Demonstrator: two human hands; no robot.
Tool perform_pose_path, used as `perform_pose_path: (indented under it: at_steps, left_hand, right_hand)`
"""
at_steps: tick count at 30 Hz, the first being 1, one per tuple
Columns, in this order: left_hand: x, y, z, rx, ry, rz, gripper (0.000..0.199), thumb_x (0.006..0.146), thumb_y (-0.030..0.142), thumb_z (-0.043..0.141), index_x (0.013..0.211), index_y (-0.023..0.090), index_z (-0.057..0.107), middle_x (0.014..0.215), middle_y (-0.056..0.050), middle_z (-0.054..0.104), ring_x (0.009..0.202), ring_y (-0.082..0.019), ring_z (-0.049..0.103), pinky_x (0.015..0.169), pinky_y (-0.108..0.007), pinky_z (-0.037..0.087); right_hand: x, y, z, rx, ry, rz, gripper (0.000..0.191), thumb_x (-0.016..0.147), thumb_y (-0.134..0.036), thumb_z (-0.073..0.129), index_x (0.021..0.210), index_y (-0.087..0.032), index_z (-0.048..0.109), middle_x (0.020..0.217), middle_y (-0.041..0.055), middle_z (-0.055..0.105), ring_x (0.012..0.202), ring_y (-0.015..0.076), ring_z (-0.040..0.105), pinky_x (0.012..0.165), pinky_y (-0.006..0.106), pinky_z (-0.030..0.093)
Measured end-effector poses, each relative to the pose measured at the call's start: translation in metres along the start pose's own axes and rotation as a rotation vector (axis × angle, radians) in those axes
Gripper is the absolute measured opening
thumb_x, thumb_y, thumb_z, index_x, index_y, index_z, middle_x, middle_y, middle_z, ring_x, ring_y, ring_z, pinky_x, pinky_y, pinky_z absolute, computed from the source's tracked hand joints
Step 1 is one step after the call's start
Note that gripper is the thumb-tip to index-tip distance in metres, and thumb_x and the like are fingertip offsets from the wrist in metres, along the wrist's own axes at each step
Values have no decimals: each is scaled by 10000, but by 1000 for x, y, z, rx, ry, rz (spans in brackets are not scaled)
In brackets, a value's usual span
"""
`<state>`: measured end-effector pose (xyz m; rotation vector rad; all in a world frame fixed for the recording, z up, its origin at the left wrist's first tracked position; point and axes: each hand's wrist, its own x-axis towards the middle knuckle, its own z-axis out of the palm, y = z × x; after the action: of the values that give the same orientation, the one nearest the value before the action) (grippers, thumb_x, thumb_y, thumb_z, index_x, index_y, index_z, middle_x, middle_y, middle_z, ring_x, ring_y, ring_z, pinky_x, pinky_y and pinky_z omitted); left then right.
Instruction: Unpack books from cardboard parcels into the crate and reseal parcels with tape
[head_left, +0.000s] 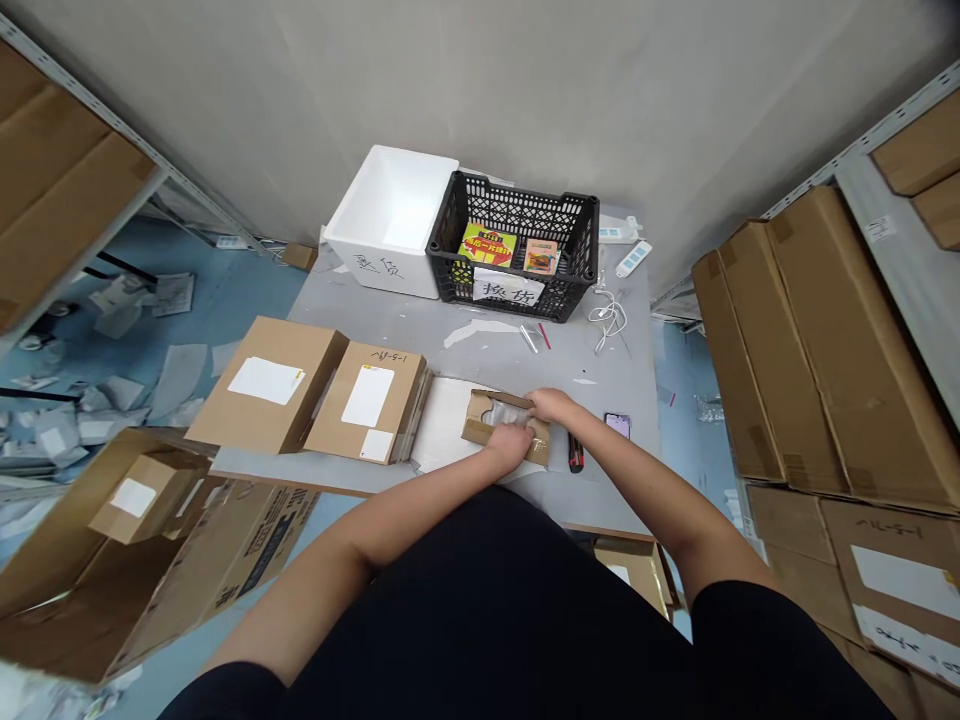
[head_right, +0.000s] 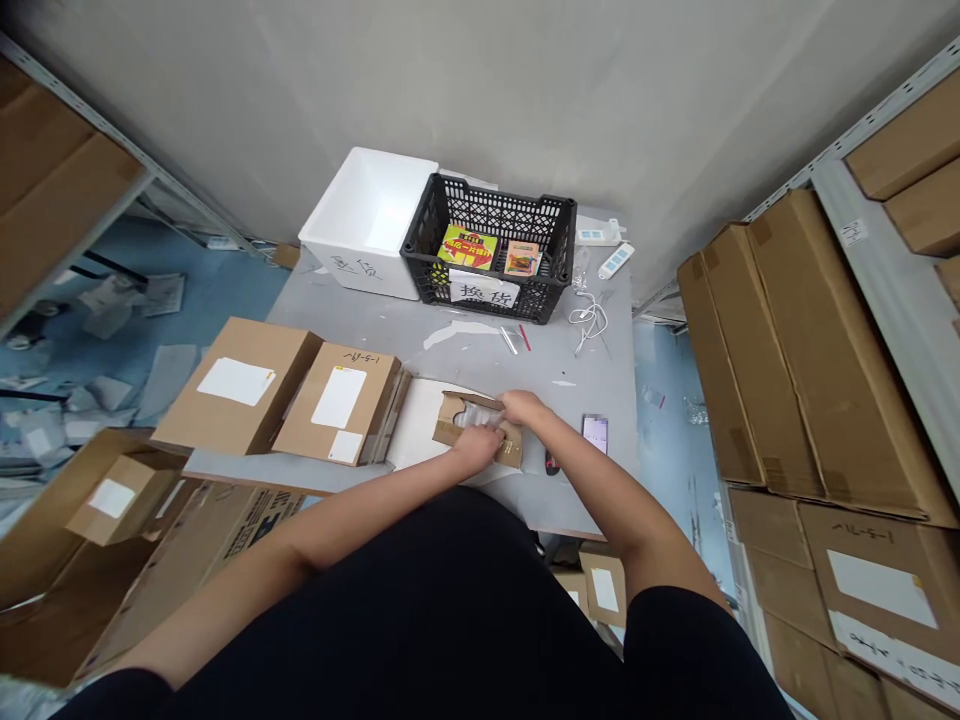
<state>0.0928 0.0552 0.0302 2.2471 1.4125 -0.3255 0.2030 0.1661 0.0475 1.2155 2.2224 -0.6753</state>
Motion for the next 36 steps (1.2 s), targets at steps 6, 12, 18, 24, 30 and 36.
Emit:
perform_pose_path:
  at_steps: [6,12,18,24,30,36]
  left_hand:
    - [7,-5,-5,-8,-46,47,216,855,231,605,1048,138,632,926,-100,709,880,-243,679,748,-324,483]
    - [-2,-5,-10,-3,7,152,234,925,154,445,1065,137,631,984,-99,697,925,-218,654,805,-317,471]
    - [-16,7,-4,8,41,204,252,928,104,414,1091,124,606,961,-131,684,949,-244,648,823,-370,468]
    - [-11,15,-5,22,29,172,238,921,73,417,1023,105,629,917,-141,684,868,-246,654,750,-349,466]
    - [-34,-24,-11,44,52,145,243,947,133,407,1067,135,619,991,-133,670,928,-244,643,815,-370,474]
    - [-61,-38,20,52,156,173,352,938,114,429,1267,145,550,1200,-159,643,1143,-238,592,984,-396,438]
  right_hand:
    - [-10,16,14,30,-30,92,304,863,-239,606,1146,-255,716,1102,89,731,993,233,677,773,252,467]
    - [3,16,12,59,-5,124,322,865,-208,584,1157,-241,716,1115,98,727,988,235,680,795,267,475]
    - [5,16,15,54,11,163,331,853,-186,595,1160,-211,713,1130,122,720,1032,242,669,835,275,470]
    - [6,13,17,61,15,174,312,858,-193,586,1141,-195,716,1124,129,718,1020,245,672,818,279,474]
    - [5,19,15,98,19,175,313,888,-221,554,1162,-217,705,1140,100,717,1009,222,672,777,260,465]
    - [6,20,11,133,34,176,282,886,-254,587,1134,-224,718,1131,94,723,1009,219,674,737,241,452]
